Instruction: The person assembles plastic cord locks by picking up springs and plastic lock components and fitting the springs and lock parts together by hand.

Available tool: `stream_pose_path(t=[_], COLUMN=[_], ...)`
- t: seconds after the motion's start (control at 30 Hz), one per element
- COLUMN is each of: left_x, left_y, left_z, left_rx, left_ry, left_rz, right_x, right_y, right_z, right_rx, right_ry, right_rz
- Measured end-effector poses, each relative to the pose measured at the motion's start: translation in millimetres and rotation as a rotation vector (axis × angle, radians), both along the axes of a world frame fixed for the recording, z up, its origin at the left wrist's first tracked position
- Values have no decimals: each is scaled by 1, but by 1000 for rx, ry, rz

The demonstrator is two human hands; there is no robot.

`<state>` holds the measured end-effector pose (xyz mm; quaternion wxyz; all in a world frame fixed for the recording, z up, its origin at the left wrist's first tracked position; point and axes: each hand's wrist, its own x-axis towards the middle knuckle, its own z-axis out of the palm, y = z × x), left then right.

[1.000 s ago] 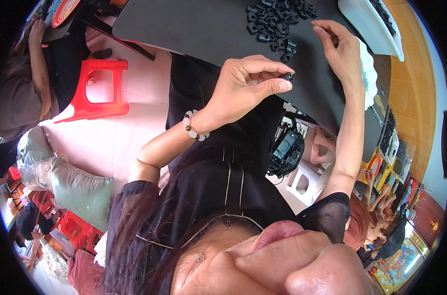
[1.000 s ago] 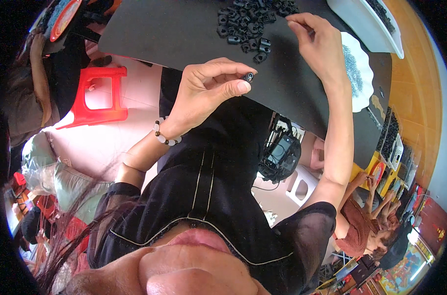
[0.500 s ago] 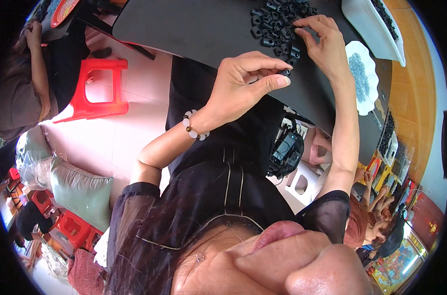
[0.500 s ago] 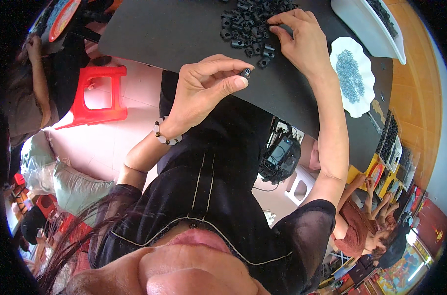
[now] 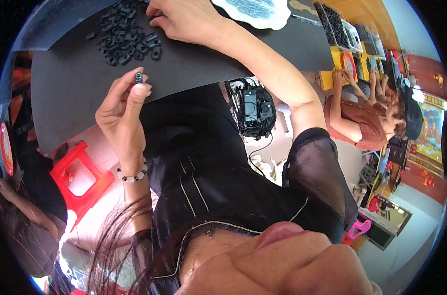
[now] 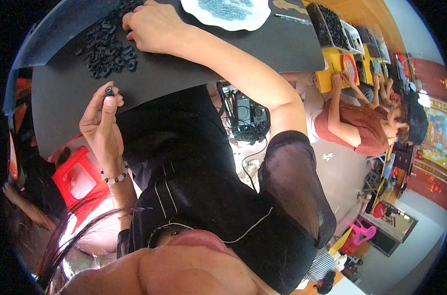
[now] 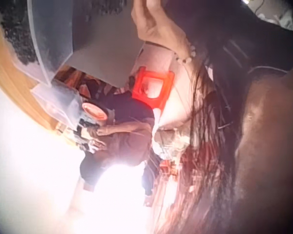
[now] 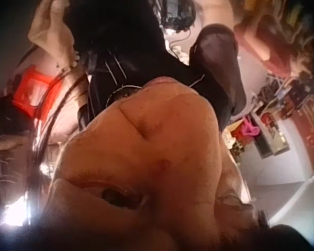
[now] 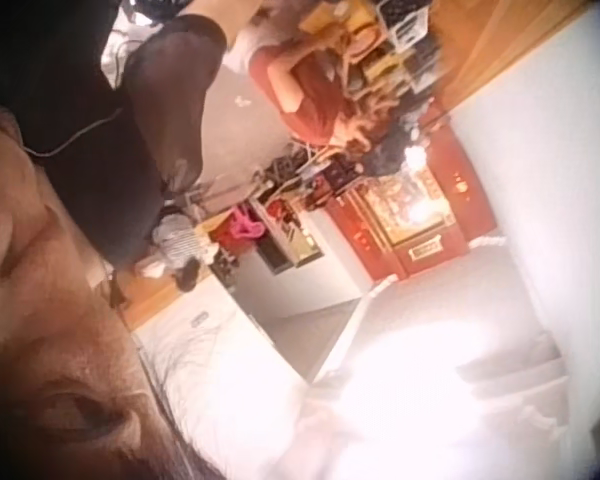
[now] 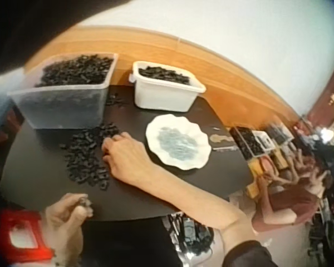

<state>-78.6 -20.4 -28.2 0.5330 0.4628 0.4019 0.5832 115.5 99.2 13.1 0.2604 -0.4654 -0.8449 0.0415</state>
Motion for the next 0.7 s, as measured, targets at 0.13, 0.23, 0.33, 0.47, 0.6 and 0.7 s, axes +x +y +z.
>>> stream_pose_path(t=[0.13,0.23,0.33,0.47,0.6,0.7], left_x=[6,8,9,12,8,4], left_y=[0,-2,-3,-2,-3,-2], left_z=[5,3,2,-1,1,-3], left_rx=[-15,-20,-16,-15,-26,-9], left_ry=[-9,-30,-19,-22,-25,23], left_rz=[-6,10,38,34,40,9], right_x=[6,2,2,13,11,10], right_y=[-4,2,-5,-10,-8,-2], right_z=[6,-16,-8,9,11,2], right_rx=[-91,-112,84,-114,-130,-114], right_ry=[14,-87,-101,41,51,91], right_rz=[-34,-123,-87,-15,-3,-26])
